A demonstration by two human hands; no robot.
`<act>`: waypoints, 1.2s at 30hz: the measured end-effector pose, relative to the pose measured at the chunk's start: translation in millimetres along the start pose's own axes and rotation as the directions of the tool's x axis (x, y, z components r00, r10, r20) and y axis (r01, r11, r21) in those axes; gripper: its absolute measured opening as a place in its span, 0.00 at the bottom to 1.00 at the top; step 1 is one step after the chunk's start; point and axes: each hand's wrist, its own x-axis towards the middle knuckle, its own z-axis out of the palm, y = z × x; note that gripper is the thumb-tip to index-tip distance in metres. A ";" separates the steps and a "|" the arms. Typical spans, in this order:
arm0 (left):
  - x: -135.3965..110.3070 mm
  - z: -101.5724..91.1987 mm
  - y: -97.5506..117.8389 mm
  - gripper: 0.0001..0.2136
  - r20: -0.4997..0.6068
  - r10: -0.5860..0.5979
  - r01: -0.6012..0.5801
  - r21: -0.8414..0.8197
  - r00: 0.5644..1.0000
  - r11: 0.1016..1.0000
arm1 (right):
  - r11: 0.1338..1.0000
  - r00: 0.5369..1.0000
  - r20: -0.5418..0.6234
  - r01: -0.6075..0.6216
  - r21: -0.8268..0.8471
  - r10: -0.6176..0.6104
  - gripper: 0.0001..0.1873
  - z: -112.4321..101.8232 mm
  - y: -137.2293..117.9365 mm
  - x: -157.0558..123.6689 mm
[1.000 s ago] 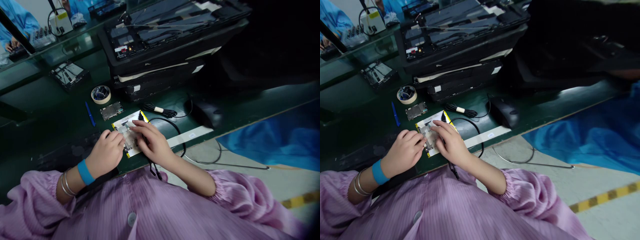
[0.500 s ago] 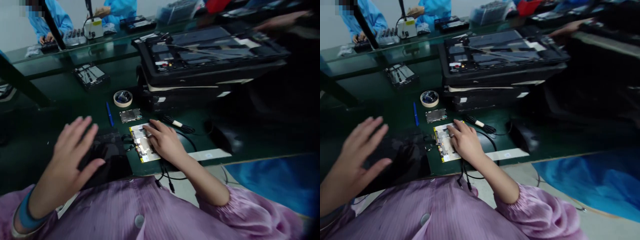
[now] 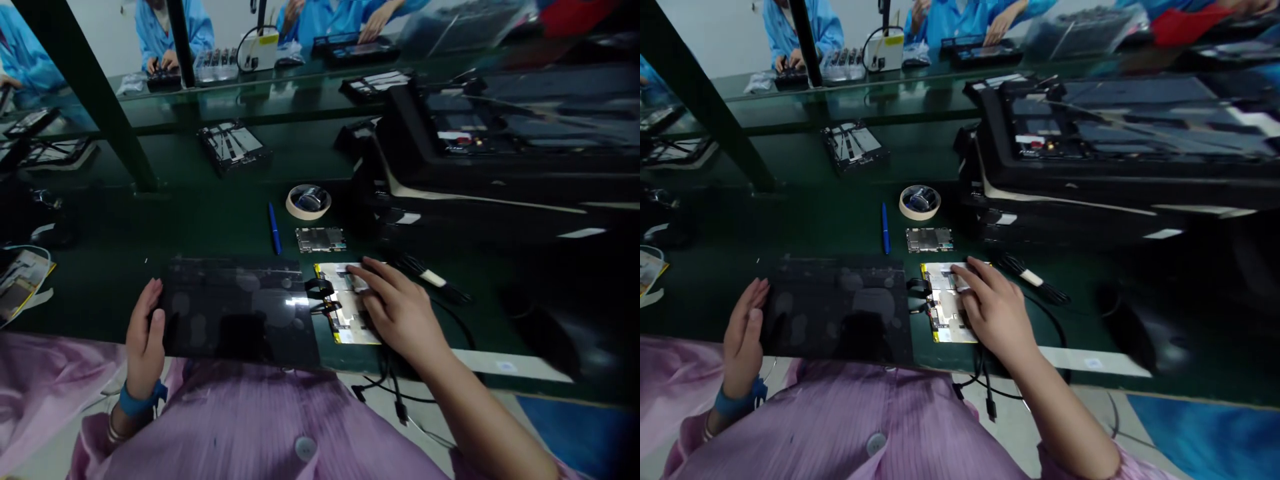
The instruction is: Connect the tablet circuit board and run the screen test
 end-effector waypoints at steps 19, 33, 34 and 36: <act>17.5 2.5 64.9 0.10 0.484 0.492 -0.689 0.460 0.723 0.560 | 1.000 1.000 -0.009 -0.004 0.008 0.004 0.22 -0.5 -3.1 0.2; 0.4 -19.1 28.7 0.23 0.152 0.109 -0.140 0.214 0.982 0.967 | 0.994 0.963 -0.265 -0.012 0.112 0.042 0.19 -18.3 -24.0 -7.6; -0.9 -19.6 30.3 0.23 0.167 0.166 -0.198 0.198 0.972 0.960 | 0.992 0.952 -0.305 -0.001 0.123 0.039 0.19 -23.0 -32.9 -11.4; -3.0 -21.5 31.9 0.19 0.195 0.315 -0.353 0.207 0.929 0.912 | 0.985 0.948 -0.317 0.038 0.168 0.017 0.22 -34.2 -52.2 -20.3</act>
